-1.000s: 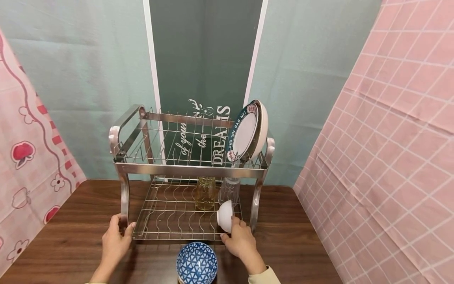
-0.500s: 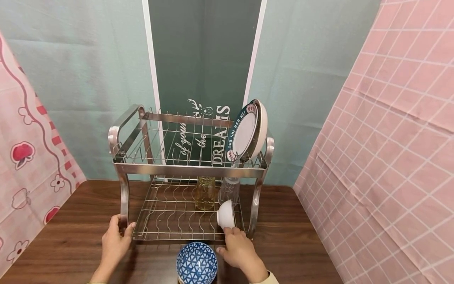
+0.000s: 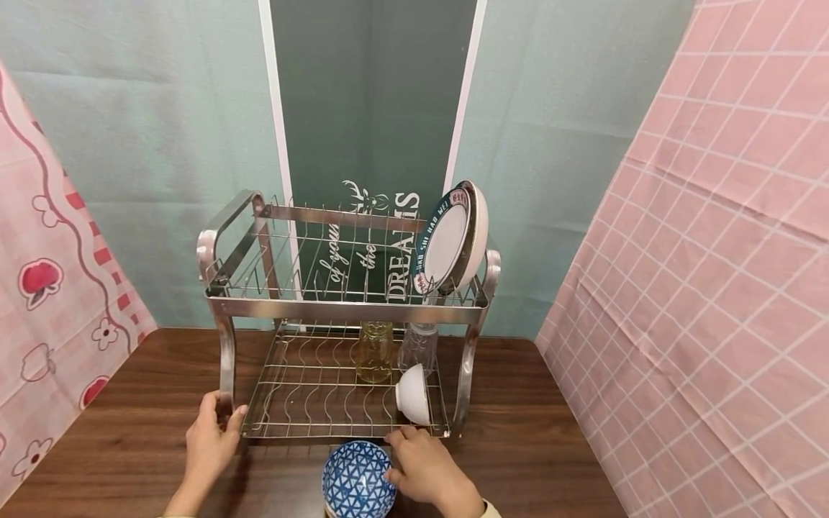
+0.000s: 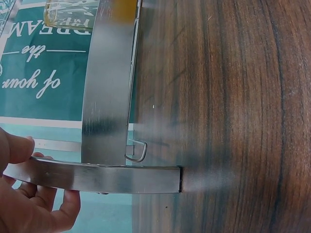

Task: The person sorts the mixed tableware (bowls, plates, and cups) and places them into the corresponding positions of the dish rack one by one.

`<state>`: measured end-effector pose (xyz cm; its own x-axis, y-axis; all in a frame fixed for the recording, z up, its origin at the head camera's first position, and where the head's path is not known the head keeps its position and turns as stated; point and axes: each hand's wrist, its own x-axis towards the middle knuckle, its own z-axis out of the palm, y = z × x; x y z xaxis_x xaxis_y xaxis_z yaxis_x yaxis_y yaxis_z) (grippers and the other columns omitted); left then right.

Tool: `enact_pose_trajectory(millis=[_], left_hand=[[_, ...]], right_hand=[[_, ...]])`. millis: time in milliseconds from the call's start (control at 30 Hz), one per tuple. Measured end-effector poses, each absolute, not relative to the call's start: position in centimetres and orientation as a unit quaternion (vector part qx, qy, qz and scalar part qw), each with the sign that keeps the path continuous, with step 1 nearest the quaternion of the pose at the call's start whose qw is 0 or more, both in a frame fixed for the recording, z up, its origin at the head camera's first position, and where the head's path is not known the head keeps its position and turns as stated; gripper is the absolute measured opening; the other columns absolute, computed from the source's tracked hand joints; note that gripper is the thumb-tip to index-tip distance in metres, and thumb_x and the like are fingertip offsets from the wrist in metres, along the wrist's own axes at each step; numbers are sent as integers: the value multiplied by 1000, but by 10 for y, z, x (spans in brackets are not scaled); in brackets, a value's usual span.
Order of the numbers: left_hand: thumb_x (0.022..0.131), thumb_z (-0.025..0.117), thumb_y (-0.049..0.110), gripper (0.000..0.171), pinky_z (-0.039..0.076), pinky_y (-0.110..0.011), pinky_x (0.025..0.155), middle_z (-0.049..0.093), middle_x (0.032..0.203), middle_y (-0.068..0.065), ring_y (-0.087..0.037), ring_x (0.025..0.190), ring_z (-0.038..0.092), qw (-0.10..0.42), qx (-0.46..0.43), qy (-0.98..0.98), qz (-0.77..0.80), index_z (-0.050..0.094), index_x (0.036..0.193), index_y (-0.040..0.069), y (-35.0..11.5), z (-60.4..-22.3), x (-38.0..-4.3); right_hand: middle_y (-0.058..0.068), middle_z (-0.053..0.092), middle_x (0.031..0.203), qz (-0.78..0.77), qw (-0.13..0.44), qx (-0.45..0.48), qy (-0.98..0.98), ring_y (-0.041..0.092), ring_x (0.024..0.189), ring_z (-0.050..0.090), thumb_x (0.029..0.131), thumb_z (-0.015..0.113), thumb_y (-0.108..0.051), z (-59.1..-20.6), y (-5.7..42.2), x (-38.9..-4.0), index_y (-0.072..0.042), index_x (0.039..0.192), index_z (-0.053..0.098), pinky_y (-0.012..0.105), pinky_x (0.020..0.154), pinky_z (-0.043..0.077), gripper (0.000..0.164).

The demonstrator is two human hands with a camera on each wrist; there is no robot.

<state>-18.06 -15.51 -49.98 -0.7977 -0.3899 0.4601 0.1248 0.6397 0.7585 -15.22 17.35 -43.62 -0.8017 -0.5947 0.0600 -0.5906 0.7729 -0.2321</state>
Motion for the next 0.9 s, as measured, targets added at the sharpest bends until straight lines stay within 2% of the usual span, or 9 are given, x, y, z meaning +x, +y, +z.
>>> enact_pose_trajectory(millis=[167,300,433,700,900], left_hand=[[79,70,-2,33,39,-47,58,56,78,-14,-30,66,52,310,79,-849,-420,48,104,0,-155,-499,-180],[80,70,-1,33,39,-47,59,56,78,-14,-31,67,52,307,80,-849,-422,48,104,0,-156,-499,-181],[80,70,-1,32,39,-47,59,55,78,-14,-31,67,52,308,79,-850,-421,48,104,0,-155,-500,-181],[79,70,-2,33,39,-50,60,56,78,-15,-34,68,53,318,74,-848,-418,48,103,0,-155,-502,-182],[79,70,-3,33,39,-51,61,56,79,-16,-35,69,54,317,74,-847,-421,48,103,-1,-155,-502,-181]], right_hand=[[3,58,109,-129,34,-340,931,18,99,56,83,69,-28,-441,168,-150,-8,115,59,38,75,48,39],[3,57,114,-121,48,-353,926,20,104,54,85,67,-30,-445,164,-148,-8,116,60,42,78,47,38],[3,57,114,-114,47,-369,921,19,103,54,85,66,-31,-448,160,-145,-9,114,60,44,78,47,37],[-4,59,107,-135,88,-372,914,13,97,56,85,67,-31,-458,155,-145,-13,112,62,36,79,48,33],[-3,63,102,-155,82,-414,893,6,94,57,85,67,-30,-464,152,-144,-9,109,63,26,79,47,32]])
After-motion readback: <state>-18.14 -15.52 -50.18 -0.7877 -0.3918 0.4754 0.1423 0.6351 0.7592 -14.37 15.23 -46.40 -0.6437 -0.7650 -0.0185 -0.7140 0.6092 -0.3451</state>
